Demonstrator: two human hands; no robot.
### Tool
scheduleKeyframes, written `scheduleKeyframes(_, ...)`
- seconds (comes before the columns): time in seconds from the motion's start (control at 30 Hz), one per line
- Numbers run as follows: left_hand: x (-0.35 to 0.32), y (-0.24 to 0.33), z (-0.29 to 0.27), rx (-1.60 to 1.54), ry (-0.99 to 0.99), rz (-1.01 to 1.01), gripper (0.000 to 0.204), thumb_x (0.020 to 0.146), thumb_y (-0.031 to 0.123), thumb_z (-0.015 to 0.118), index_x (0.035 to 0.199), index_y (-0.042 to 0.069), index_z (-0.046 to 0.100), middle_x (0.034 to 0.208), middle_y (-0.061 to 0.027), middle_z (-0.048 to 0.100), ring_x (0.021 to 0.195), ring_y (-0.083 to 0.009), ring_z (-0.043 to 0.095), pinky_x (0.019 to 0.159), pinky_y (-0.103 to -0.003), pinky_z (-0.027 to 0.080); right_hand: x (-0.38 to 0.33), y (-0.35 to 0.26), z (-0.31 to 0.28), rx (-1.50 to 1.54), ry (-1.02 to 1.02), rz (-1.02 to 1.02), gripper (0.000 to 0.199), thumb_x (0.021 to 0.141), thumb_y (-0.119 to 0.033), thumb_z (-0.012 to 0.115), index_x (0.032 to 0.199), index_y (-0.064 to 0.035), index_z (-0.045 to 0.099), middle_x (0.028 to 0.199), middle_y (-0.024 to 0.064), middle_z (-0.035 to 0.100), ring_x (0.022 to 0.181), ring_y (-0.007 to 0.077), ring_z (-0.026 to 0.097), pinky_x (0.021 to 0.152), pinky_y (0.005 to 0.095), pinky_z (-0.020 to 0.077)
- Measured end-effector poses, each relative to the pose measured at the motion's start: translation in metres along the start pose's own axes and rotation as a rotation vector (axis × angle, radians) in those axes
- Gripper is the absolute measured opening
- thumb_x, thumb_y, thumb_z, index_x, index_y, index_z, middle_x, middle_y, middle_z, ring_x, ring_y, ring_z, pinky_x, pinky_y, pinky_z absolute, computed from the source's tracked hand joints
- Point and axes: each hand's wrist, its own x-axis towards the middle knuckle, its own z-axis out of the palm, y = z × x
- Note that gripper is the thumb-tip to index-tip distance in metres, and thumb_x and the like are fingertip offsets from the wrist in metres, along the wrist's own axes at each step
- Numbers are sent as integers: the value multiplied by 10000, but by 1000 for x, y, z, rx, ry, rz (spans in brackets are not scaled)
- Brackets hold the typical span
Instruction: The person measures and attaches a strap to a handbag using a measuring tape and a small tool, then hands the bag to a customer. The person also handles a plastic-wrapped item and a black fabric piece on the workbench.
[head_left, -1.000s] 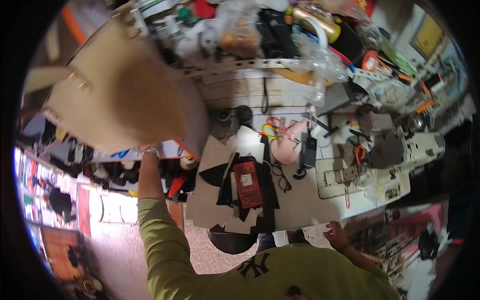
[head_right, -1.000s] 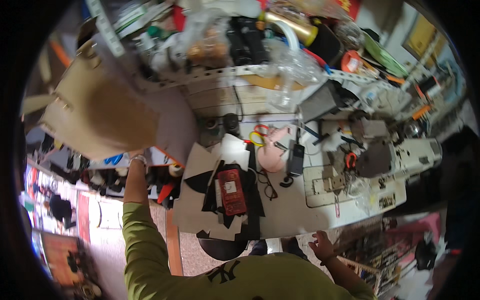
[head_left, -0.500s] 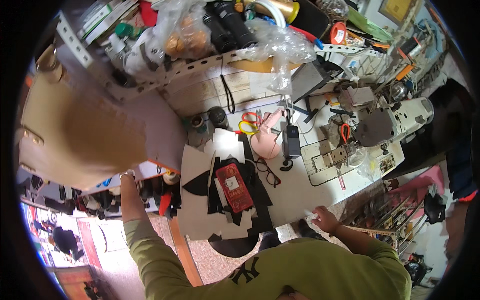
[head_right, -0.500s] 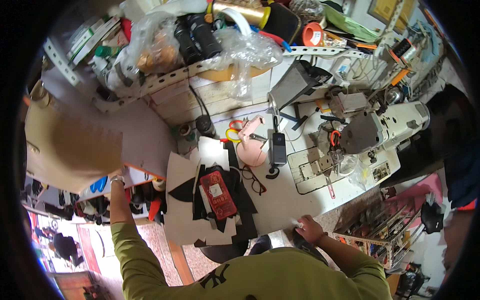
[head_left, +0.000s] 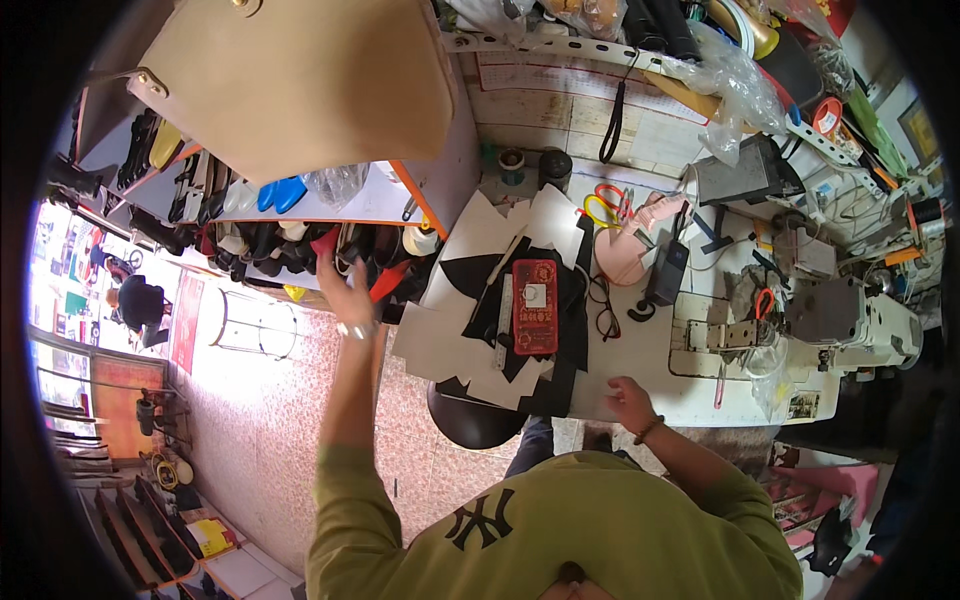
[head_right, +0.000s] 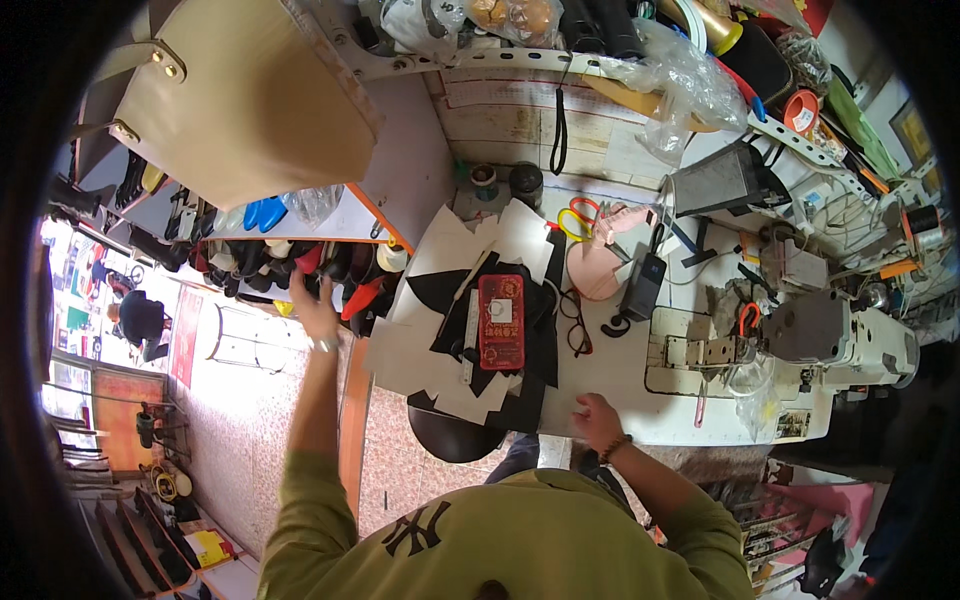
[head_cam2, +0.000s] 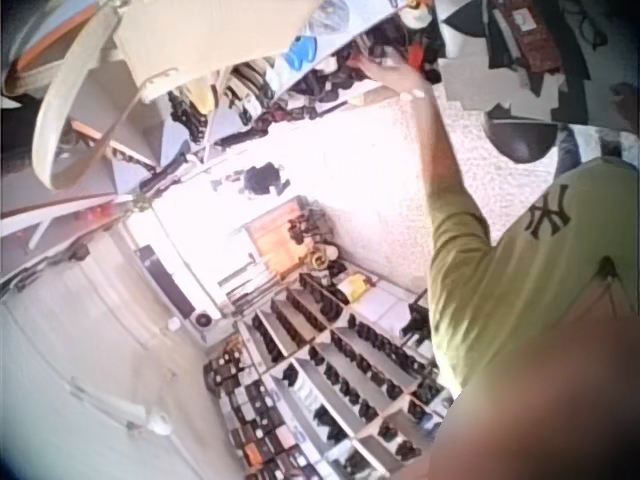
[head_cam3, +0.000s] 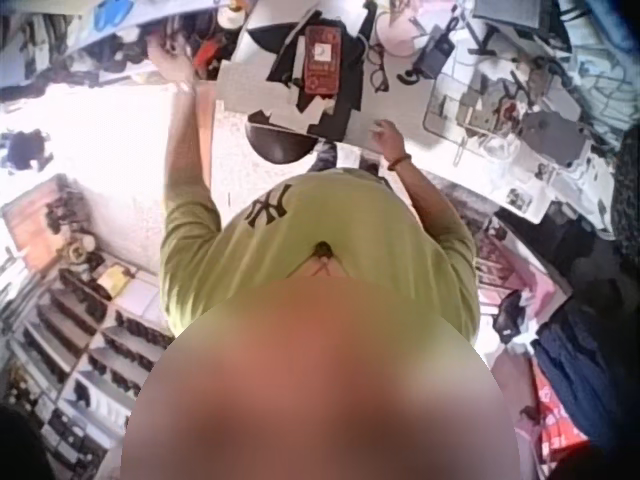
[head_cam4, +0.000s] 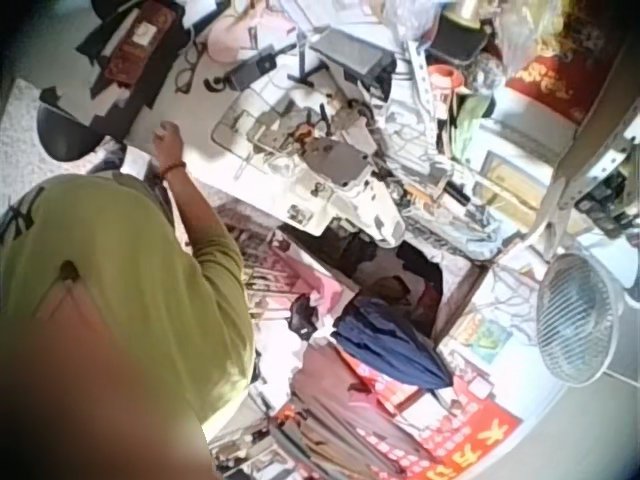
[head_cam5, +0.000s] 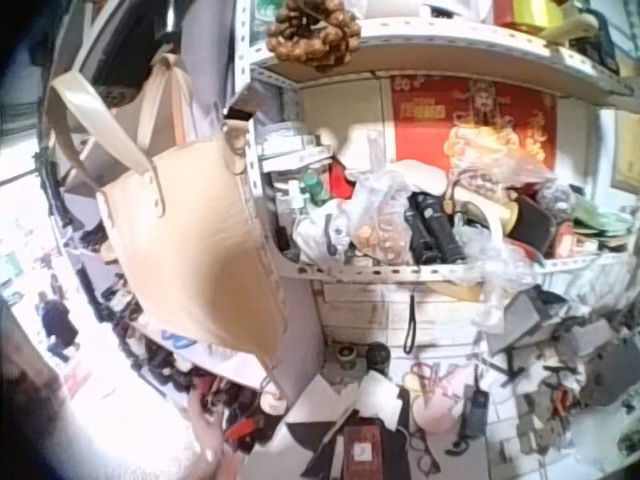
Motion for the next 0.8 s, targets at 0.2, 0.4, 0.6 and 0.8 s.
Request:
scheduleKeyframes(0.2,-198,124,-5,-274,-503,-279,486,765,26,679,1210,57,486,1102,-111,550,998,-232,530,818,-325,450,90,-69,54,149,148,-34,540,771,-240,726,1185,2,477,1091,159,559,925,284,597,792,361,499)
scheduleKeyframes(0.4,-235,128,44,-216,-610,-248,595,735,47,676,1272,-4,423,1126,-208,487,1034,-375,508,892,-405,434,136,-100,73,39,192,266,581,768,-297,725,1183,14,464,1129,180,558,958,342,590,818,402,496)
scheduleKeyframes(0.6,-235,126,58,-177,-692,-261,617,739,64,663,1306,20,422,1137,-235,478,1036,-407,491,913,-432,417,138,-106,68,130,166,228,408,773,-289,710,1002,19,572,942,181,647,827,310,628,740,395,489)
scheduleKeyframes(0.8,-231,109,65,-134,-698,-185,496,765,52,633,1238,8,488,1123,-232,522,1041,-398,505,911,-448,419,129,-88,51,184,165,85,322,792,-262,708,942,9,622,866,120,674,778,176,625,713,322,481)
